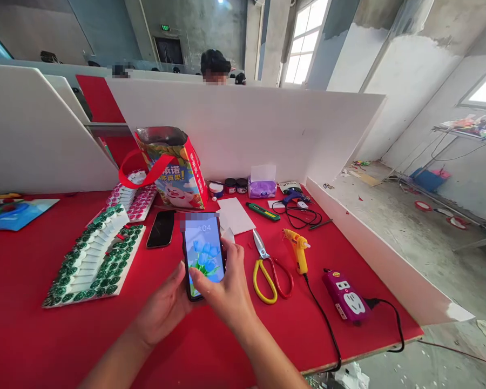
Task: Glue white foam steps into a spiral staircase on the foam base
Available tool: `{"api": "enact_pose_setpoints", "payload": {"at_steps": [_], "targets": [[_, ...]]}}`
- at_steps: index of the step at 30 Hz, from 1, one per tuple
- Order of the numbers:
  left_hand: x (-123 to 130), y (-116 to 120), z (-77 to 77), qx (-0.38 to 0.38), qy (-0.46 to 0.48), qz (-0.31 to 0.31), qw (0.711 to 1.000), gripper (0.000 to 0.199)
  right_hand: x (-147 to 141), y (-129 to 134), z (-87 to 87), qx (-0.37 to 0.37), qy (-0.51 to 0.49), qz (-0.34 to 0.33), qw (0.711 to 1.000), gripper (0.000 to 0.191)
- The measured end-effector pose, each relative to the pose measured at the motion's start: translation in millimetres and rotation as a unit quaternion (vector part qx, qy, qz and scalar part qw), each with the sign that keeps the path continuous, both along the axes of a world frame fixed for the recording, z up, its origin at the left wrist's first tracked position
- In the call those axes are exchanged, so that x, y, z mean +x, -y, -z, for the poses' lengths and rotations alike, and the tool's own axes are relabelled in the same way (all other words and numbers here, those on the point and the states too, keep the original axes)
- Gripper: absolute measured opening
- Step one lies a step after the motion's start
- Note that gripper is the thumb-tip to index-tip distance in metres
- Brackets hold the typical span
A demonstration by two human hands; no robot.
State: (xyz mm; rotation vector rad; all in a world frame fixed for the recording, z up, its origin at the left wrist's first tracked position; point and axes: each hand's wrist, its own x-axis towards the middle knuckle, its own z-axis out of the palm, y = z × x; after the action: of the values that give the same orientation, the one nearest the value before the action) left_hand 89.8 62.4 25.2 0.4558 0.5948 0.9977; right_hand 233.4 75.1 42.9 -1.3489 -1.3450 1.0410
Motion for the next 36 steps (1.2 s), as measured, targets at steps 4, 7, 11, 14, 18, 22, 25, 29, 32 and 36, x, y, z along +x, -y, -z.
{"api": "enact_pose_setpoints", "payload": {"at_steps": [4, 7, 11, 14, 18, 22, 25, 29, 32, 36], "targets": [[-10, -4, 9.3, -0.023, 0.045, 0.055, 0.997, 0.067, 26, -3, -7.4, -0.076, -0.112, -0.110, 0.985, 0.069], [-9, -8, 13.8, -0.032, 0.055, 0.061, 0.996, 0.062, 38, -3, -5.7, -0.126, -0.215, -0.219, 0.944, 0.092], [-2, -12, 17.5, -0.048, 0.055, 0.043, 0.996, 0.057, 40, 1, 3.6, -0.121, -0.208, -0.234, 0.942, 0.112], [0, -15, 19.5, -0.046, 0.060, 0.041, 0.996, 0.059, 39, 3, 6.4, -0.116, -0.190, -0.221, 0.950, 0.110], [2, -18, 20.8, -0.042, 0.064, 0.043, 0.996, 0.058, 39, 1, 3.8, -0.107, -0.187, -0.216, 0.952, 0.107], [2, -20, 22.0, -0.034, 0.061, 0.050, 0.996, 0.055, 39, -2, 0.3, -0.115, -0.182, -0.200, 0.956, 0.103], [2, -20, 22.8, -0.028, 0.060, 0.048, 0.997, 0.054, 38, -4, -1.4, -0.118, -0.184, -0.196, 0.956, 0.098], [2, -20, 23.8, -0.019, 0.062, 0.047, 0.997, 0.055, 36, -4, -3.9, -0.118, -0.184, -0.199, 0.955, 0.092], [1, -20, 24.8, -0.018, 0.059, 0.049, 0.997, 0.057, 36, -4, -6.5, -0.110, -0.182, -0.205, 0.955, 0.093], [0, -20, 25.5, -0.019, 0.043, 0.050, 0.998, 0.061, 36, -3, -8.3, -0.106, -0.180, -0.211, 0.955, 0.095]]}}
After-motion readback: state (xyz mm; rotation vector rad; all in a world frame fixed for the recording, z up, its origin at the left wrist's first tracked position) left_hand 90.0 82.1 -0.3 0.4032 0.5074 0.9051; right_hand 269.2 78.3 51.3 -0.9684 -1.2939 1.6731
